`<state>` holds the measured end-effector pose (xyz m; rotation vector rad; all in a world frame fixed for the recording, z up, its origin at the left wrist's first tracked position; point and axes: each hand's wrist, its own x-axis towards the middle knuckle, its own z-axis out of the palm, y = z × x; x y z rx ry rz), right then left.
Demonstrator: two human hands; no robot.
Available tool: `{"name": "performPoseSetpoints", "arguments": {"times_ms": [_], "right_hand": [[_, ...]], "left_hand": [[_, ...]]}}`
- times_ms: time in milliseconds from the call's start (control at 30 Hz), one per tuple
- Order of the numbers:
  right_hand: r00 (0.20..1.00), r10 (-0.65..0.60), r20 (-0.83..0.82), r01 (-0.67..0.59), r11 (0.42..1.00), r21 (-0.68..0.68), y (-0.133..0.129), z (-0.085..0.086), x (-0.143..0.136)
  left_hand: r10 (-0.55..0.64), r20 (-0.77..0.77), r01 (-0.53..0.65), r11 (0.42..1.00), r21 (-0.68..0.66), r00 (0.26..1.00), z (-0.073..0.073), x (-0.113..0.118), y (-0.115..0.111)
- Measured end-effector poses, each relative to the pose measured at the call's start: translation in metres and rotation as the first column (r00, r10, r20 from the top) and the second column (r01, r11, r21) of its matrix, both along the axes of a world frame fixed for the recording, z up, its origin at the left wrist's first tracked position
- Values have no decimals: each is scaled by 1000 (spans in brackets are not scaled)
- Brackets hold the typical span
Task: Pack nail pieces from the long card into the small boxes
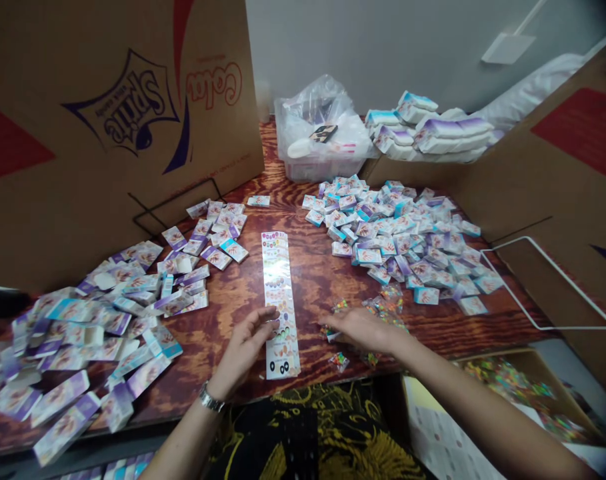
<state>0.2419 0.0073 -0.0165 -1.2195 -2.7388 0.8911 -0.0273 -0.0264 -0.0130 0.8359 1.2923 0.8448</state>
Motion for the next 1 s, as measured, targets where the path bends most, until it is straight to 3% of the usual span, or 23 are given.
{"name": "performPoseSetpoints", "arguments": {"times_ms": [200, 267, 333, 400, 433, 467, 567, 667, 733, 833, 1000], "right_hand": [[977, 117, 175, -137, 985, 105, 5, -13, 7], [973, 92, 210, -122, 984, 132, 1, -17, 11], [980, 60, 187, -88, 986, 143, -3, -20, 13], [991, 32, 130, -46, 993, 107, -5, -20, 13], [996, 17, 86, -24, 997, 78, -5, -18, 13], [999, -4, 35, 2, 999, 46, -5, -16, 11], [990, -90, -109, 88, 996, -21, -2, -4, 4], [981, -132, -143, 130, 991, -27, 1, 3, -8], [983, -132, -128, 129, 991, -26, 2, 5, -14], [979, -127, -159, 123, 992, -37, 2, 6, -20], [934, -188, -304, 181, 982, -52, 6, 16, -28]], "left_hand": [[-47, -25, 47, 999, 6, 999, -4, 0, -3], [-69, -81, 74, 995, 68, 994, -6, -2, -1], [-96, -256, 151, 967, 207, 962, -9, -9, 7], [-43, -573, 283, 899, 335, 818, -11, -21, 24], [38, -760, 360, 865, 350, 649, -12, -29, 36], [90, -816, 364, 863, 350, 571, -13, -37, 50], [170, -887, 351, 874, 338, 430, -17, -56, 96], [202, -919, 344, 882, 322, 340, -24, -58, 133], [199, -925, 353, 882, 313, 324, -29, -51, 145], [181, -918, 356, 881, 311, 354, -35, -41, 144], [165, -838, 292, 888, 356, 520, -38, -40, 112]]}}
